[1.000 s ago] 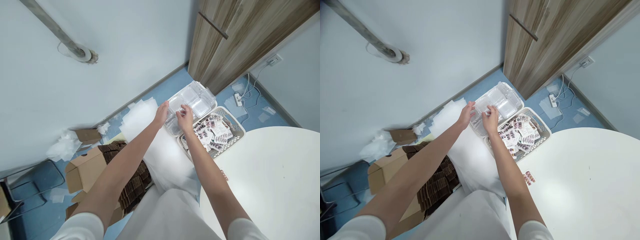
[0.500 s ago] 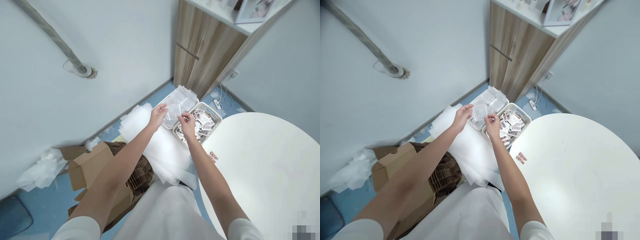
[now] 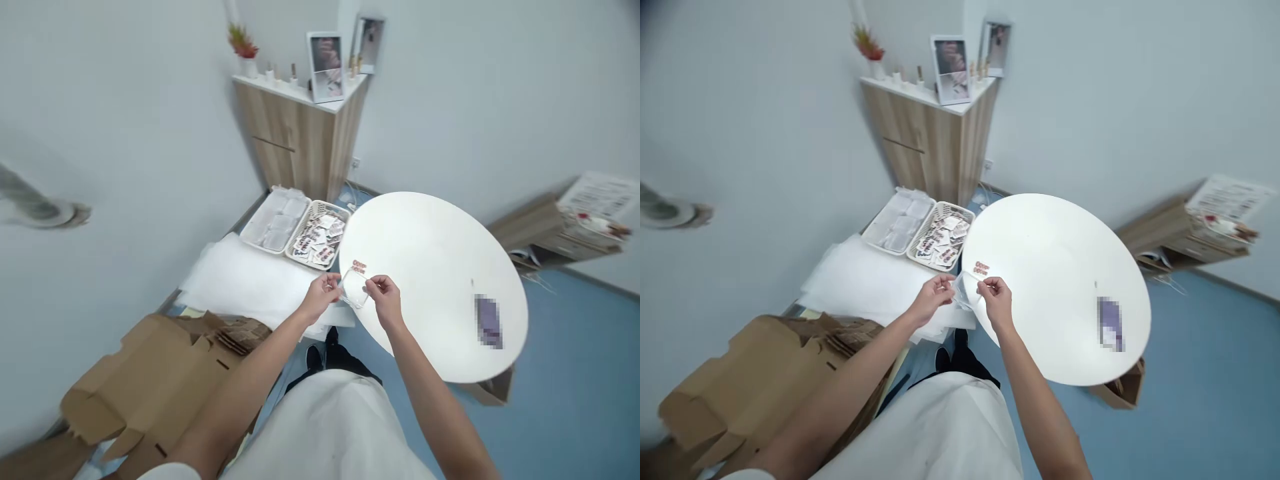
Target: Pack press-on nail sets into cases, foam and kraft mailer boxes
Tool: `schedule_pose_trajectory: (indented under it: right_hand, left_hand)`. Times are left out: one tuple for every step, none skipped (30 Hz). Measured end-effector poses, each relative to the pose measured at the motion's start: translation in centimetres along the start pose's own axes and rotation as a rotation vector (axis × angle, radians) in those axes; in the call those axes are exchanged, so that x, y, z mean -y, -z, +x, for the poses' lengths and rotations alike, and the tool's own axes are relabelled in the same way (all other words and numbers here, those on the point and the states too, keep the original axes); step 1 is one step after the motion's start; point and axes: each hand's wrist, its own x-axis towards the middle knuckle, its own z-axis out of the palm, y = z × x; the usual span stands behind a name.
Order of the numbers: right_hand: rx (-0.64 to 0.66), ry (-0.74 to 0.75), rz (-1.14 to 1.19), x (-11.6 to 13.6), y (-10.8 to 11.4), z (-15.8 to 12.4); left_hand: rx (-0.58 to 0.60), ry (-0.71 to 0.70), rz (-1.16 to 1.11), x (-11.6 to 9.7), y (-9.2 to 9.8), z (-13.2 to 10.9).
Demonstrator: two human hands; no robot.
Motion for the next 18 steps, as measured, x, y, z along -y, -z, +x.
schedule_pose_trajectory:
  right_hand:
    - [-0.052, 0.017, -0.008, 0.0, 1.6, -0.7]
    - [-0.105, 0.029, -0.017, -0.1, 3.0, -1.4]
    - [-0.154, 0.035, -0.022, -0.3, 4.4, -2.0]
    - [-0.195, 0.034, -0.023, -0.5, 5.7, -2.5]
    - [-0.227, 0.03, -0.022, -0.8, 6.9, -3.0]
    - [-0.253, 0.023, -0.021, -1.1, 8.0, -3.5]
    - [-0.272, 0.015, -0.02, -1.4, 9.0, -3.9]
    - [-0.285, 0.007, -0.019, -1.7, 10.0, -4.2]
    - [-0.297, 0.0, -0.017, -1.9, 11.0, -4.4]
    - [-0.305, -0.006, -0.012, -2.1, 12.0, -4.5]
    - [-0.306, -0.013, -0.005, -2.3, 13.1, -4.6]
    - [-0.298, -0.022, 0.006, -2.5, 14.1, -4.7]
    - [-0.29, -0.034, 0.022, -2.7, 15.2, -4.7]
    - [-0.283, -0.049, 0.046, -2.9, 16.3, -4.7]
    - [-0.274, -0.068, 0.08, -3.2, 17.4, -4.7]
    - [-0.265, -0.091, 0.122, -3.5, 18.5, -4.7]
    - [-0.252, -0.118, 0.167, -3.9, 19.4, -4.8]
    - [-0.233, -0.145, 0.21, -4.4, 20.2, -4.8]
  left_hand:
    - [0.076, 0.034, 0.016, 0.8, -1.4, -0.5]
    - [0.147, 0.059, 0.036, 1.7, -2.8, -0.9]
    - [0.209, 0.076, 0.062, 2.4, -4.1, -1.2]
    - [0.258, 0.088, 0.092, 3.2, -5.3, -1.4]
    - [0.289, 0.095, 0.121, 3.8, -6.5, -1.6]
    - [0.306, 0.1, 0.15, 4.3, -7.6, -1.6]
    - [0.311, 0.104, 0.177, 4.7, -8.6, -1.6]
    - [0.311, 0.107, 0.199, 5.0, -9.6, -1.4]
    - [0.313, 0.109, 0.218, 5.2, -10.6, -1.2]
    - [0.323, 0.114, 0.232, 5.4, -11.5, -0.9]
    - [0.34, 0.12, 0.242, 5.6, -12.4, -0.6]
    - [0.358, 0.129, 0.245, 5.8, -13.4, -0.2]
    - [0.373, 0.143, 0.242, 6.0, -14.3, 0.1]
    - [0.38, 0.16, 0.234, 6.2, -15.2, 0.4]
    - [0.379, 0.181, 0.218, 6.5, -16.1, 0.7]
    - [0.368, 0.202, 0.198, 6.8, -17.0, 0.9]
    - [0.352, 0.223, 0.176, 7.2, -17.8, 1.2]
    - [0.333, 0.242, 0.155, 7.6, -18.6, 1.4]
